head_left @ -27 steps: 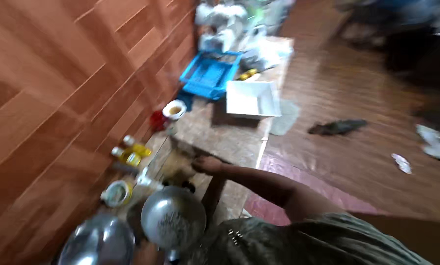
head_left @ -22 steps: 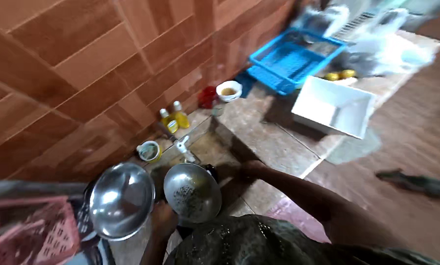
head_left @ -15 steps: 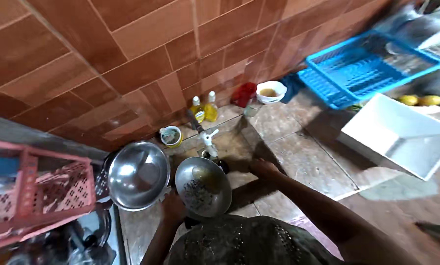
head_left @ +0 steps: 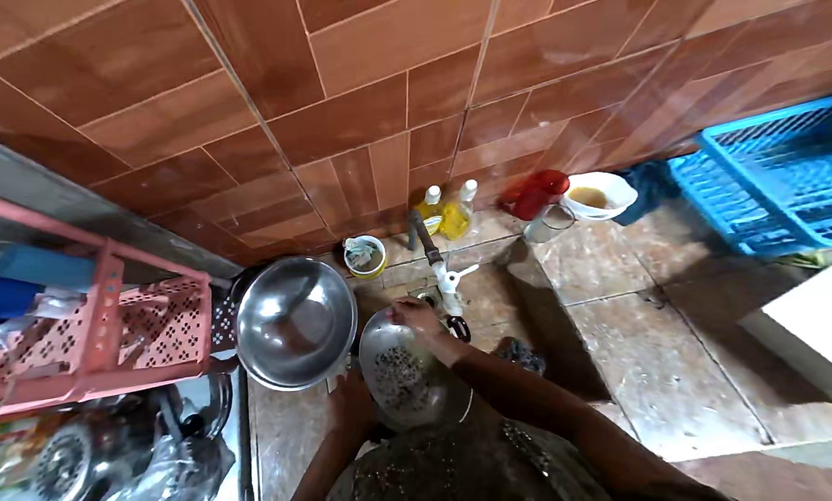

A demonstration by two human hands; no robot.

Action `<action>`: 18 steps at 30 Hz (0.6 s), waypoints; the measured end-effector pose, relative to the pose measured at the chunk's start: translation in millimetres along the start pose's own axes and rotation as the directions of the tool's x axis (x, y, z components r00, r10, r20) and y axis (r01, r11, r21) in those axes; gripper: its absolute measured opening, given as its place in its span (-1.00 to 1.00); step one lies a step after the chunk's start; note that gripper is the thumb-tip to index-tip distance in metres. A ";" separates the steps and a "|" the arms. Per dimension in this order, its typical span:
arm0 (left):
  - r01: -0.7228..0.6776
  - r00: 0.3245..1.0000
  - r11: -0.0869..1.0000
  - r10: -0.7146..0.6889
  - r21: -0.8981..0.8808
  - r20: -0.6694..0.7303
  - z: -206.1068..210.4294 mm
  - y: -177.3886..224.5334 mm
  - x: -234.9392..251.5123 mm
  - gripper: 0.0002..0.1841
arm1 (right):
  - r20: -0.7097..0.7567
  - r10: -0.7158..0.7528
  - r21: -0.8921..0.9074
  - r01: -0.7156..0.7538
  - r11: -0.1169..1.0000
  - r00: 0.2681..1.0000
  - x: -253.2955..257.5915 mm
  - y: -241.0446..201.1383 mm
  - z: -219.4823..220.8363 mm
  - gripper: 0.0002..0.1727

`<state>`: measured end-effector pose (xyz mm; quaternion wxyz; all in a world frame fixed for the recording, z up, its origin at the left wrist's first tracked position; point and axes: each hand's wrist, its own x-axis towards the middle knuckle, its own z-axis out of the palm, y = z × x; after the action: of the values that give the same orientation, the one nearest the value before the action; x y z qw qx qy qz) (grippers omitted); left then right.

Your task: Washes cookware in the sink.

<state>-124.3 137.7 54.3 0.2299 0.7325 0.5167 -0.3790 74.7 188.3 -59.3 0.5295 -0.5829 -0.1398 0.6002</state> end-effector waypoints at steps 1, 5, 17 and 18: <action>-0.002 1.000 1.000 0.002 -0.010 0.001 0.9 -1.0 1.0 -0.41 | 0.059 -0.104 -0.121 0.111 0.986 0.993 8.5 -8.4 17.7 -0.71; 0.009 1.000 1.000 -0.009 -0.006 0.001 5.1 -2.8 5.8 -0.44 | 0.176 -0.402 -0.725 0.395 0.564 0.898 67.2 -59.5 71.9 -0.57; -0.070 0.997 0.993 0.068 0.091 0.026 -3.5 -7.1 9.7 -0.36 | 0.055 -0.515 -0.731 0.386 0.563 0.855 98.8 -98.4 86.4 -0.60; -0.082 0.996 0.993 0.079 0.089 0.042 -11.1 -5.8 7.0 -0.35 | 0.082 -0.573 -0.689 0.462 0.558 0.815 81.3 -102.6 82.0 -0.61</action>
<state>-124.9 151.9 55.8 0.2213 0.7550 0.4646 -0.4064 73.2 331.1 -0.5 0.4393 -0.7112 -0.4741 0.2765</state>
